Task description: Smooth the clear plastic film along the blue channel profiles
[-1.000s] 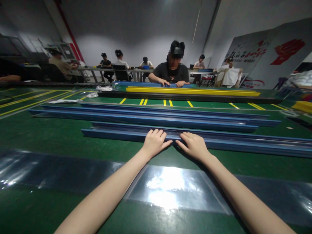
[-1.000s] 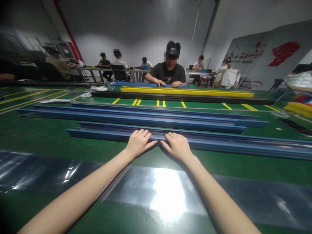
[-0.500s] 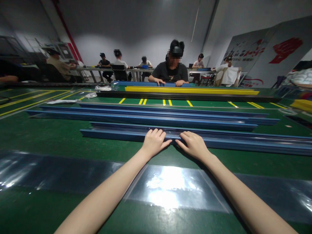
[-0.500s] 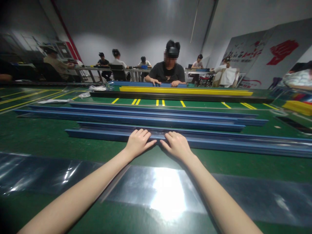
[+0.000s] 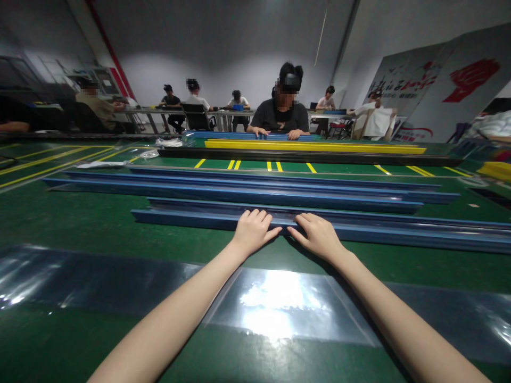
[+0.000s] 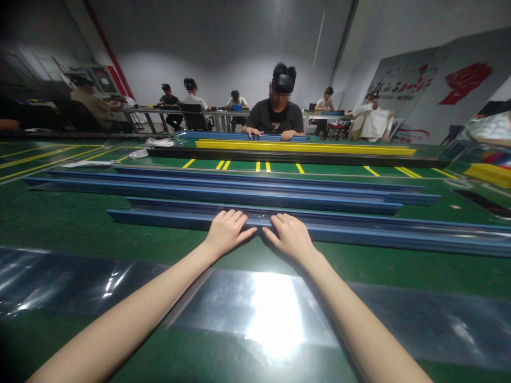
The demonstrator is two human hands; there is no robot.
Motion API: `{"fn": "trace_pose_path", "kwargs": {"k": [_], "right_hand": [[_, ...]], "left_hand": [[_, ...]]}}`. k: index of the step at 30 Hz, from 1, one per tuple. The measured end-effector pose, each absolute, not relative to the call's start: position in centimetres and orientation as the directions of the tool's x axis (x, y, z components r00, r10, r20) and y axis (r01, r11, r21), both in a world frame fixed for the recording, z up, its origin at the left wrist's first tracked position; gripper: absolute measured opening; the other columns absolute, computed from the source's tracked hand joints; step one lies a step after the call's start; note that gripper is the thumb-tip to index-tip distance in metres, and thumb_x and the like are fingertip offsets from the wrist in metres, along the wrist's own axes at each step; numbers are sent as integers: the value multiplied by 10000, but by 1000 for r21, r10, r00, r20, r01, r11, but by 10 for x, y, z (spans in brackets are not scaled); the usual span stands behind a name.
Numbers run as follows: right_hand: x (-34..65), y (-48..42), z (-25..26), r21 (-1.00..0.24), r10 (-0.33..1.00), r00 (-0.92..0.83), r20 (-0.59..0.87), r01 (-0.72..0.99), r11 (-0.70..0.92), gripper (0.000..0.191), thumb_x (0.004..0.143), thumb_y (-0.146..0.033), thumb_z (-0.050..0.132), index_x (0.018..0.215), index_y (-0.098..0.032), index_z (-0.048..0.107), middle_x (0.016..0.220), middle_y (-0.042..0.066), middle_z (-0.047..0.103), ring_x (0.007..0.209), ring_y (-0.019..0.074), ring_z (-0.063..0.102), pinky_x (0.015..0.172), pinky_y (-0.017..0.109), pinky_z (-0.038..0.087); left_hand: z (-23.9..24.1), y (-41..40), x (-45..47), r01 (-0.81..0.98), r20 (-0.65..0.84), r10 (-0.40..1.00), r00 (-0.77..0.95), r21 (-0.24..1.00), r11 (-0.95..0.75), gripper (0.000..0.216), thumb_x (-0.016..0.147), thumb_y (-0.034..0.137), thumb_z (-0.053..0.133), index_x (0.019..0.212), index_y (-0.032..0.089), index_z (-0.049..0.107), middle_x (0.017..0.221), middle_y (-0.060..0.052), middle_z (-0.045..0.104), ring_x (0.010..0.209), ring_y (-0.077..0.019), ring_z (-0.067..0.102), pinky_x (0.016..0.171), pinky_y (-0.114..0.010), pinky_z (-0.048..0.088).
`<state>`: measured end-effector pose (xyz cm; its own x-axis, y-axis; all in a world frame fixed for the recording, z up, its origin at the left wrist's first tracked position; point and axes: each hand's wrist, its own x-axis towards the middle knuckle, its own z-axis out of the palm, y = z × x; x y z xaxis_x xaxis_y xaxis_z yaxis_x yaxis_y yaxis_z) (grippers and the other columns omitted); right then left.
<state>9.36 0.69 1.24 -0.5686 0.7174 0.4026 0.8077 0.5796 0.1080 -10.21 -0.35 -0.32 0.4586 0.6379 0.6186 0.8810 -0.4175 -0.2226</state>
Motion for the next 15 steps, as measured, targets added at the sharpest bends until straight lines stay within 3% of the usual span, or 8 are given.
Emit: {"fn": "trace_pose_path", "kwargs": {"k": [15], "right_hand": [[94, 6, 14, 107, 718, -579, 386, 801, 589, 313, 876, -407, 345, 806, -176, 543, 804, 66, 606, 765, 171, 517, 670, 260, 323]], "left_hand": [[-1, -5, -101, 882, 605, 654, 454, -203, -425, 365, 853, 462, 408, 742, 156, 572, 732, -66, 600, 720, -196, 525, 623, -317, 294]]}}
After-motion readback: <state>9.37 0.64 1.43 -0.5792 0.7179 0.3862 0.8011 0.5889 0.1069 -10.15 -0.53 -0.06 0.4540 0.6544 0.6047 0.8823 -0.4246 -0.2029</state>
